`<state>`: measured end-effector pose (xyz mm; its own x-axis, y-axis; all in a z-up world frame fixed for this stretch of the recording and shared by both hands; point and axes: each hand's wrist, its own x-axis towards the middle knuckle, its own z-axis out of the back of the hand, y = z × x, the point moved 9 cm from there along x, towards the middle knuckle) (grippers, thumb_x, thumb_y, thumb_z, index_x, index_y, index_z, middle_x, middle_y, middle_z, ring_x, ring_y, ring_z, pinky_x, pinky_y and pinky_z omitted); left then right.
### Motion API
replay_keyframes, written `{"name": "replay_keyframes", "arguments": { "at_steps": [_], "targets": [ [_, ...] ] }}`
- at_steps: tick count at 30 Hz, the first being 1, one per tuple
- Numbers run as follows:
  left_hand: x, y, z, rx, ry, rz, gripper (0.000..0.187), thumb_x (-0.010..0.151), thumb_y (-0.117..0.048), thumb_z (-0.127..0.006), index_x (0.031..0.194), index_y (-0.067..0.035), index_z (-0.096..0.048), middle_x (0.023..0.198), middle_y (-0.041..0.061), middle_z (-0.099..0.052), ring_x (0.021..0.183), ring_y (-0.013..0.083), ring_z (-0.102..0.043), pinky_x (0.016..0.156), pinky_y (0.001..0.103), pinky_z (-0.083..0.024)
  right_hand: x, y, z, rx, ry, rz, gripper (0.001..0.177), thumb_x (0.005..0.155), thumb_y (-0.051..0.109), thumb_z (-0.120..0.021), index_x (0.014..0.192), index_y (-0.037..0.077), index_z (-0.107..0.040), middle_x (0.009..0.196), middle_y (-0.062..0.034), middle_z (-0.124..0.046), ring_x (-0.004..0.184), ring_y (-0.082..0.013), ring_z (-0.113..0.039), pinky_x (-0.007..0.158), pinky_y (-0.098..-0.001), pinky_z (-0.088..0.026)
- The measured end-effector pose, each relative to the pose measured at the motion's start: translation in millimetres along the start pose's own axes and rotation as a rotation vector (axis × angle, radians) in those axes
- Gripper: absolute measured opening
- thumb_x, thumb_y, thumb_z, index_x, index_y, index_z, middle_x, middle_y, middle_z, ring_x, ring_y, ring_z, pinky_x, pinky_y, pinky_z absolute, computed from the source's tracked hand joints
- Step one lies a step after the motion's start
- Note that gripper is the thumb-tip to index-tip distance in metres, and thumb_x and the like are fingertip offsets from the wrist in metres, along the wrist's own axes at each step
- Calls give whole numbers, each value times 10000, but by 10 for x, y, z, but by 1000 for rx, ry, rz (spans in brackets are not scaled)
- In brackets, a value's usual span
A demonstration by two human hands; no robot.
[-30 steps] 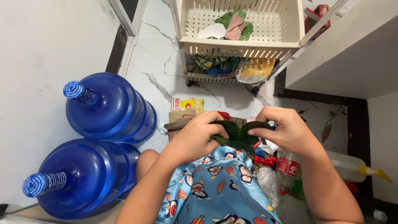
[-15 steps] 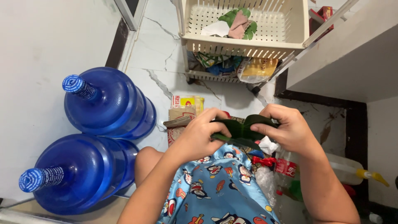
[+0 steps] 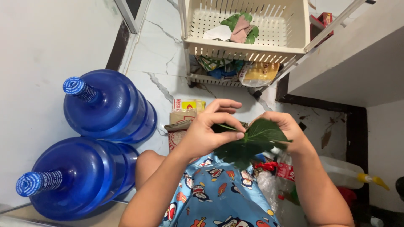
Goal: The person sits on the floor and organizes various items from a white plastic basket. They handle artificial leaves, a plastic bag with pink contents, and several packages of rice, placing them on the floor next to two large blue water jugs.
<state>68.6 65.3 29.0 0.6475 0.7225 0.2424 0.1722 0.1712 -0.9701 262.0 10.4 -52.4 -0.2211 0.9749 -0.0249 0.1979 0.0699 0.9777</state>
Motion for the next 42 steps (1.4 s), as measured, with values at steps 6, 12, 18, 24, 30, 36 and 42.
{"name": "replay_keyframes", "arguments": {
  "at_steps": [6, 12, 18, 24, 30, 36, 42],
  "targets": [
    [19, -89, 25, 103, 9, 45, 125, 801, -99, -832, 915, -116, -784, 1245, 53, -655, 1035, 172, -693, 915, 310, -537, -35, -98, 60, -115, -63, 56, 215, 852, 47, -802, 1018, -59, -718, 1032, -134, -756, 907, -162, -707, 821, -311, -570],
    [16, -203, 55, 352, -87, -47, 136, 814, -106, -799, 947, -107, -772, 967, 46, -709, 817, 205, -724, 717, 298, -567, -52, -135, 93, -37, -52, 48, 207, 888, 72, -796, 1026, -51, -703, 999, -99, -744, 873, -123, -676, 784, -280, -552],
    [26, -174, 54, 393, -74, -87, 112, 835, -70, -754, 944, -97, -760, 910, 45, -737, 816, 210, -736, 718, 308, -579, -65, -211, 124, -25, -39, 60, 235, 907, 125, -797, 1021, -49, -687, 984, -71, -726, 870, -104, -657, 768, -272, -545],
    [113, -135, 93, 436, -80, -69, 413, 833, -139, -806, 1218, -123, -658, 958, 108, -744, 900, 276, -750, 763, 369, -580, 18, -250, 134, -13, -25, 26, 249, 918, 156, -793, 1014, -47, -686, 990, -72, -740, 867, -105, -666, 763, -274, -550],
    [292, 163, 119, 418, 17, 110, 614, 837, -143, -783, 1398, -172, -537, 1030, 113, -769, 945, 296, -762, 797, 398, -585, 183, -622, 350, -10, 14, -63, 292, 932, 203, -790, 1056, -41, -687, 971, -68, -729, 868, -95, -657, 759, -270, -547],
    [643, 435, 111, 594, 73, 86, 577, 844, -122, -780, 1378, -158, -564, 1133, 140, -754, 1003, 372, -714, 819, 446, -566, 602, -506, 417, 334, 11, -186, 624, 1010, 518, -417, 1205, -28, -648, 1074, -105, -742, 968, -151, -719, 842, -290, -574],
    [1045, 918, 203, 381, -2, 224, 533, 818, -99, -778, 1325, -115, -617, 1107, 113, -758, 964, 283, -769, 799, 375, -595, 1105, -286, 766, -418, -78, -158, 120, 840, 41, -789, 960, 31, -789, 889, -56, -815, 827, -129, -744, 754, -287, -592]
  ]
}}
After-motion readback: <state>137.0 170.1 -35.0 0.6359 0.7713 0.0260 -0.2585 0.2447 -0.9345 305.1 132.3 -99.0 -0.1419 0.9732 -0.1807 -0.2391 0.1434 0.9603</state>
